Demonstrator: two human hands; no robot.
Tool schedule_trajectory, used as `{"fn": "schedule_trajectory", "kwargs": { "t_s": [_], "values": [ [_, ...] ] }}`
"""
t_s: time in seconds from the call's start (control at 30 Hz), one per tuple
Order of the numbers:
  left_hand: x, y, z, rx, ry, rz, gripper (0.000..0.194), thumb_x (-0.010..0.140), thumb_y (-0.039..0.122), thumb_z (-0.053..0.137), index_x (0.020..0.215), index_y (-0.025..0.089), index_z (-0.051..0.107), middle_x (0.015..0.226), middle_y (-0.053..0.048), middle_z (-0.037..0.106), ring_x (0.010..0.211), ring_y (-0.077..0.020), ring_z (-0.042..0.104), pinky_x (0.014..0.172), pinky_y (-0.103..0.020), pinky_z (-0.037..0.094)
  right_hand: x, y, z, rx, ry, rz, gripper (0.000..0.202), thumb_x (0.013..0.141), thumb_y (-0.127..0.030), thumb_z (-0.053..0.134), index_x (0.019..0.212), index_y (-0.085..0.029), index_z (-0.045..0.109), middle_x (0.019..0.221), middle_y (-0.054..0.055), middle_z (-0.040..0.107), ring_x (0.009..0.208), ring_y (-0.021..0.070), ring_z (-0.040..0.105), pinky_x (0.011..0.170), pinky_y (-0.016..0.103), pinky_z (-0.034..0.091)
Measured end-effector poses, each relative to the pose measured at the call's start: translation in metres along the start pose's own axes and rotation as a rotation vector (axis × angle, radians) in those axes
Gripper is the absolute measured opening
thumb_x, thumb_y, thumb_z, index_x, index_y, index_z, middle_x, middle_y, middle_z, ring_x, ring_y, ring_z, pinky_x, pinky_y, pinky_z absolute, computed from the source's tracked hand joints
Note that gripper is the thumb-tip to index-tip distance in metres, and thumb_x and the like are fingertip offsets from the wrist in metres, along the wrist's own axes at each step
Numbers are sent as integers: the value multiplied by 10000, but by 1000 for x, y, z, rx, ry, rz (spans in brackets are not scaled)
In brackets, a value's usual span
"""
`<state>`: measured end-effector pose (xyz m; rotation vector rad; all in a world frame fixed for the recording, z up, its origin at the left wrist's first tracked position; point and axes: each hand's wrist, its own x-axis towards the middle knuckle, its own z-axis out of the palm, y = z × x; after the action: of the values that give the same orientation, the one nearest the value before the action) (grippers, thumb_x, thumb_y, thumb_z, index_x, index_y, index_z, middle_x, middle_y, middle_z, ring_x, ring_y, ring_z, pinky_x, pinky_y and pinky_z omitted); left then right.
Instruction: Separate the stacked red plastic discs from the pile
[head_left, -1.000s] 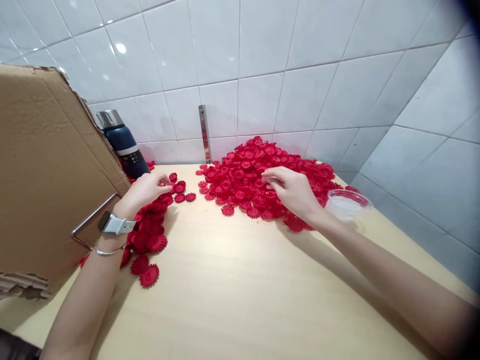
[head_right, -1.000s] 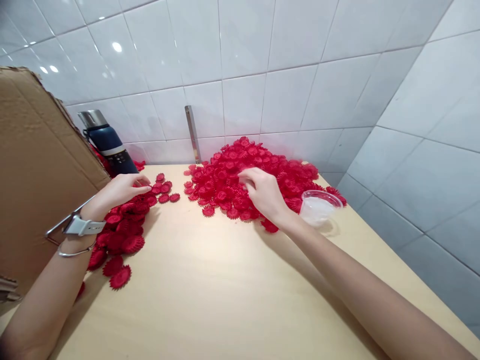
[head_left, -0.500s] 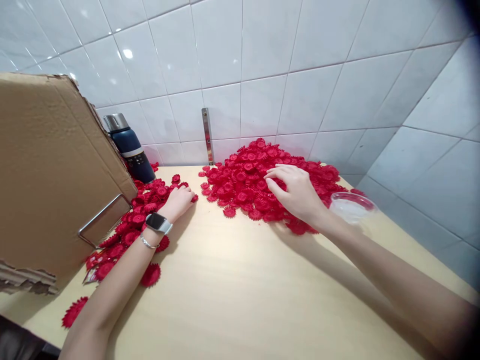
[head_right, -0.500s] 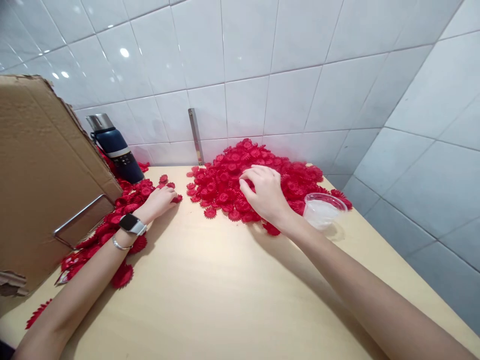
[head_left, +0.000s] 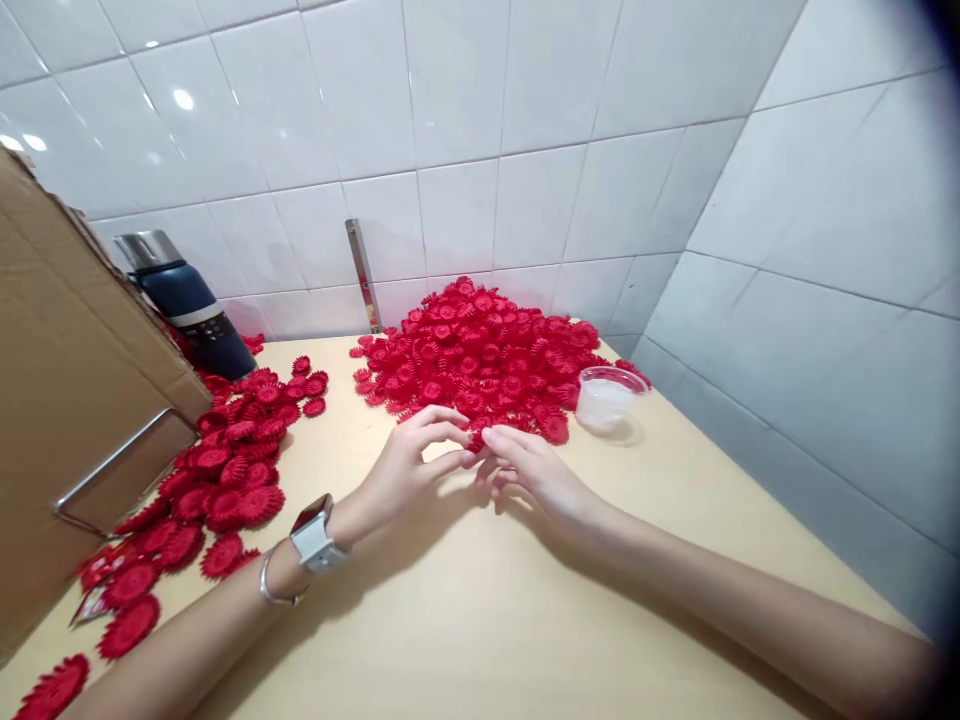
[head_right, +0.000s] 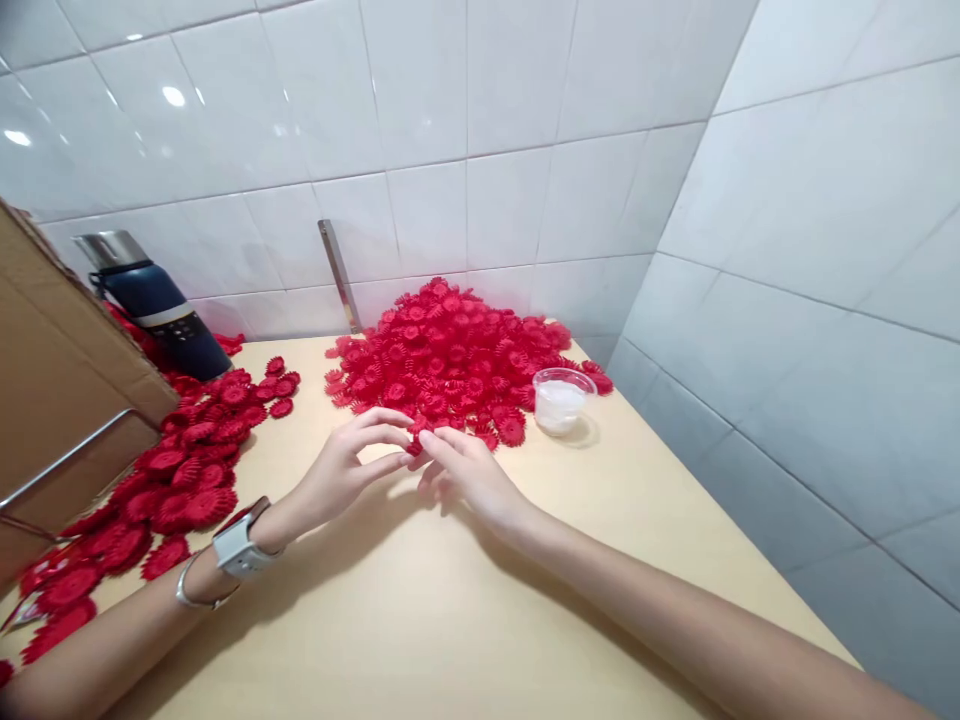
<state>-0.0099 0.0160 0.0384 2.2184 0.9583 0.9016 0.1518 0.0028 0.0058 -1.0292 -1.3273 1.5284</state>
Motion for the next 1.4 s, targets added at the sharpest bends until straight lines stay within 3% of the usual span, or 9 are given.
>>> {"fn": "schedule_trajectory", "kwargs": {
  "t_s": [0.1, 0.2, 0.33, 0.5, 0.6, 0.7, 0.97, 1.2, 1.4],
  "values": [
    [-3, -7, 12, -330, 20, -205, 267, 710, 241, 620, 970, 214, 569, 1047, -69, 559, 955, -199, 547, 840, -372, 439, -4, 6, -3, -92, 51, -99, 210, 795, -373, 473, 779, -165, 498, 656, 5, 546, 566, 125, 540, 530, 252, 436],
    [-7, -15, 20, -676, -36, -421, 262, 717, 266, 614, 960, 189, 555, 983, -72, 579, 905, -193, 573, 798, -358, 469, -7, 10, -4, -343, 107, -244, 147, 763, -276, 512, 872, -179, 500, 710, 12, 548, 642, 147, 532, 585, 272, 434],
    [-10, -18, 26, -819, -145, -546, 266, 670, 254, 660, 894, 135, 584, 846, -67, 611, 759, -178, 606, 696, -321, 498, -11, 17, -3, -653, 98, -415, 141, 716, -223, 523, 852, -197, 494, 704, 11, 536, 612, 149, 493, 566, 272, 416],
    [-14, -17, 27, -866, -173, -578, 188, 676, 214, 653, 833, 120, 611, 777, -49, 622, 677, -133, 590, 655, -250, 470, -13, 21, -3, -890, 160, -506, 242, 686, -266, 537, 897, -164, 477, 747, 54, 560, 661, 184, 505, 607, 301, 401],
    [-15, -18, 27, -884, -221, -577, 183, 673, 181, 652, 845, 123, 627, 783, -43, 627, 701, -124, 580, 672, -230, 451, -11, 21, -4, -1111, 167, -530, 178, 688, -343, 530, 704, -171, 486, 653, 45, 530, 600, 179, 467, 573, 302, 350],
    [-16, -20, 26, -876, -270, -584, 191, 657, 145, 660, 845, 122, 632, 741, -31, 624, 689, -115, 573, 668, -218, 436, -9, 24, -5, -1220, 122, -573, 199, 700, -319, 475, 562, -182, 431, 555, 25, 478, 528, 153, 421, 534, 285, 303],
    [-15, -23, 27, -905, -294, -599, 464, 603, 83, 690, 1015, 171, 497, 719, -4, 610, 701, -127, 582, 676, -253, 443, -7, 32, -8, -1190, 97, -691, 101, 599, -230, 444, 517, -184, 407, 494, 2, 439, 492, 134, 370, 515, 269, 257],
    [-15, -19, 29, -964, -244, -569, 361, 667, 112, 639, 986, 178, 482, 995, -62, 556, 854, -169, 579, 754, -313, 447, -5, 32, -12, -1103, 66, -743, 182, 689, -177, 414, 507, -175, 403, 490, 1, 459, 489, 122, 378, 523, 259, 253],
    [-14, -19, 28, -906, -277, -545, 310, 684, 145, 632, 974, 161, 527, 880, -41, 597, 782, -147, 576, 762, -305, 433, -6, 29, -13, -1098, 54, -654, 231, 754, -215, 397, 529, -177, 364, 516, 1, 448, 513, 124, 377, 548, 263, 270]
  ]
}}
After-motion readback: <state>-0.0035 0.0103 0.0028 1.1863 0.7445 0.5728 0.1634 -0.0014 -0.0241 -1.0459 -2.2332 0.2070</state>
